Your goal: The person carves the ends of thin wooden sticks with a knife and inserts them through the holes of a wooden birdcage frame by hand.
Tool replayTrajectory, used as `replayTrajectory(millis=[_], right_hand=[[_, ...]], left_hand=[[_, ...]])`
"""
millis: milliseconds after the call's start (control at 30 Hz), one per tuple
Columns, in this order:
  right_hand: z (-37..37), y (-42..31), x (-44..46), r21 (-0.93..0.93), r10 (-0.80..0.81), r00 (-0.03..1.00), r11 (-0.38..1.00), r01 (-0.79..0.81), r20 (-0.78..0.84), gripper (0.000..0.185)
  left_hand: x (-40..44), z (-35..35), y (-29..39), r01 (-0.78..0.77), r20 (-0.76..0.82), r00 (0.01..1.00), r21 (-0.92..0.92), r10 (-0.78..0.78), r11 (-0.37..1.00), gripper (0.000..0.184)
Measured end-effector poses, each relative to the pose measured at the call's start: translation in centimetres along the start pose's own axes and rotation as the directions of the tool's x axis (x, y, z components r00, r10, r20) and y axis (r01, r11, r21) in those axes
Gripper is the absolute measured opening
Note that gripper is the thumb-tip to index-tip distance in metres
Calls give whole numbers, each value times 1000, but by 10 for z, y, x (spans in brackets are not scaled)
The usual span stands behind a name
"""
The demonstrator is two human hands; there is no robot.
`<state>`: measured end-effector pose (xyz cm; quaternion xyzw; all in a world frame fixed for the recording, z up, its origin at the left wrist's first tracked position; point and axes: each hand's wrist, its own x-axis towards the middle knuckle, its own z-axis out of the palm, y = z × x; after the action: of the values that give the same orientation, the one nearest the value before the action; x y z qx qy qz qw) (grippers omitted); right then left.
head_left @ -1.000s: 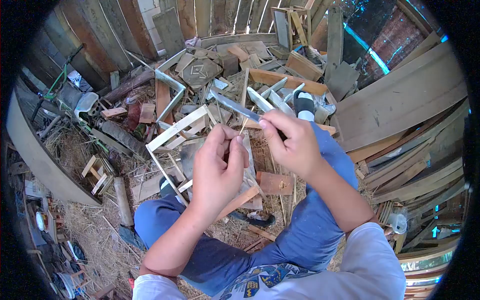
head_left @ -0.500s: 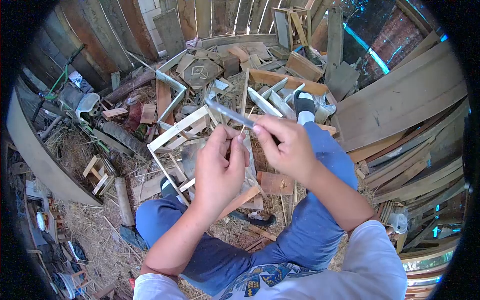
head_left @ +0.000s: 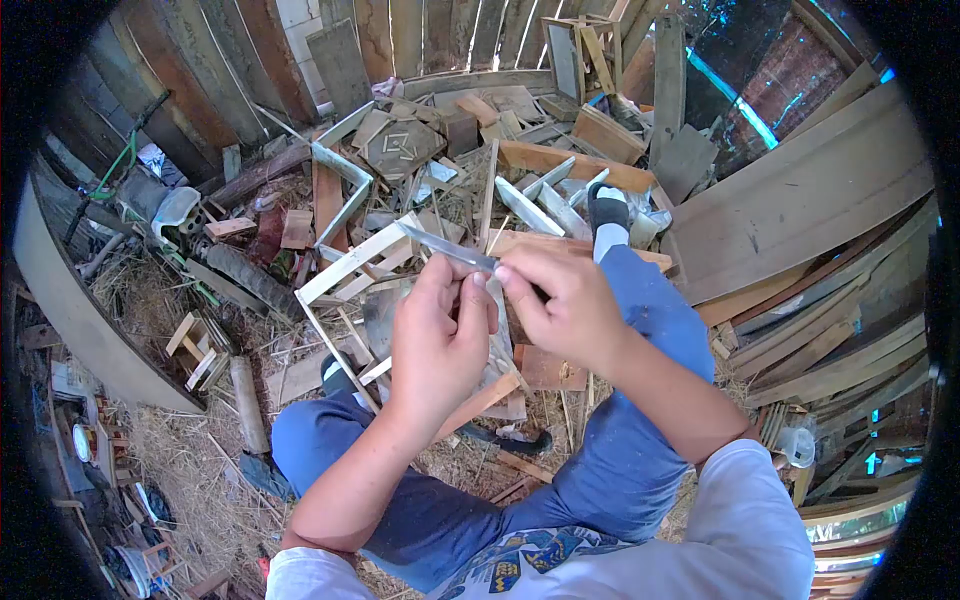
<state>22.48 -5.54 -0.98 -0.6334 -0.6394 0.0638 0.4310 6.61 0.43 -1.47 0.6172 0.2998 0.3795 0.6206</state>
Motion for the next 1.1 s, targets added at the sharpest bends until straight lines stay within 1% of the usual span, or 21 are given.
replayTrajectory(millis=[33, 67, 100, 167, 200, 233, 300, 333, 367, 433, 467, 533, 600, 667, 700, 767, 800, 833, 900, 1033, 1100], right_hand=[[2, -1, -1, 19, -35, 999, 999, 35, 20, 9], [-1, 1, 3, -23, -70, 997, 997, 71, 11, 9], [-3, 2, 5, -20, -67, 998, 998, 67, 12, 9], [-7, 2, 8, 11, 79, 996, 997, -79, -43, 12], [-7, -2, 5, 11, 128, 992, 992, -128, 6, 13], [-5, -2, 3, 9, 126, 992, 992, -126, 3, 13], [2, 0, 1, 11, -41, 999, 999, 41, 17, 12], [-1, -1, 2, 8, 1, 1000, 1000, -1, 31, 10], [-2, -1, 3, 12, 5, 999, 1000, -6, 32, 10], [-6, -1, 5, 0, 126, 992, 992, -126, 26, 10], [0, 1, 5, 11, 4, 999, 1000, -4, -45, 12], [-3, 1, 6, 12, -1, 1000, 1000, 1, -26, 12], [-4, 0, 5, 23, -1, 1000, 1000, 1, -3, 13], [-5, -1, 4, 11, 64, 998, 998, -64, 21, 13], [-4, -2, 2, 10, 64, 998, 998, -64, 20, 13], [0, -3, -2, -11, 12, 998, 1000, -11, 66, 14], [-2, -2, 0, -11, 29, 997, 1000, -28, 68, 15], [-2, -1, 2, -7, 28, 997, 1000, -28, 68, 15], [-1, 2, 3, -5, 28, 1000, 1000, -28, 6, 15], [0, -1, 0, -1, -27, 999, 1000, 27, 21, 13], [-7, 1, 7, -49, 67, 997, 996, -68, -37, 10]], left_hand=[[1, 0, -1, -2, -6, 1000, 4, 2, 1000, 9], [1, -1, 0, -1, -6, 1000, 6, 1, 1000, 9], [0, -2, 3, 14, 10, 1000, 3, -14, 1000, 7], [-3, -2, 7, 31, 25, 999, -1, -31, 1000, 7], [-4, -2, 9, 47, 28, 999, 8, -47, 999, 6], [-4, -2, 10, 61, 32, 998, 18, -61, 998, 6], [-2, -1, 9, 52, 23, 998, 16, -52, 999, 6], [-2, -2, 8, 49, 14, 999, 16, -49, 999, 5], [-2, -3, 9, 53, 14, 998, 19, -54, 998, 5], [-3, -3, 12, 35, 32, 999, 10, -35, 999, 5], [-4, -3, 12, 33, 32, 999, 8, -33, 999, 5], [-4, -5, 10, 66, 38, 997, 57, -68, 996, 4], [-3, -4, 10, 49, 35, 998, 43, -51, 998, 4], [-4, -5, 10, 34, 34, 999, 30, -35, 999, 4], [-5, -4, 9, 42, 30, 999, 24, -43, 999, 5], [-3, -3, 8, 49, 26, 998, 17, -49, 999, 5], [-2, -4, 7, 45, 21, 999, 26, -45, 999, 5], [-2, -4, 6, 40, 18, 999, 38, -41, 998, 5], [-3, -2, 8, 45, 14, 999, 31, -45, 998, 5], [0, -1, 5, 42, 9, 999, 22, -42, 999, 5], [-3, -2, 9, 39, 18, 999, 19, -40, 999, 5]])
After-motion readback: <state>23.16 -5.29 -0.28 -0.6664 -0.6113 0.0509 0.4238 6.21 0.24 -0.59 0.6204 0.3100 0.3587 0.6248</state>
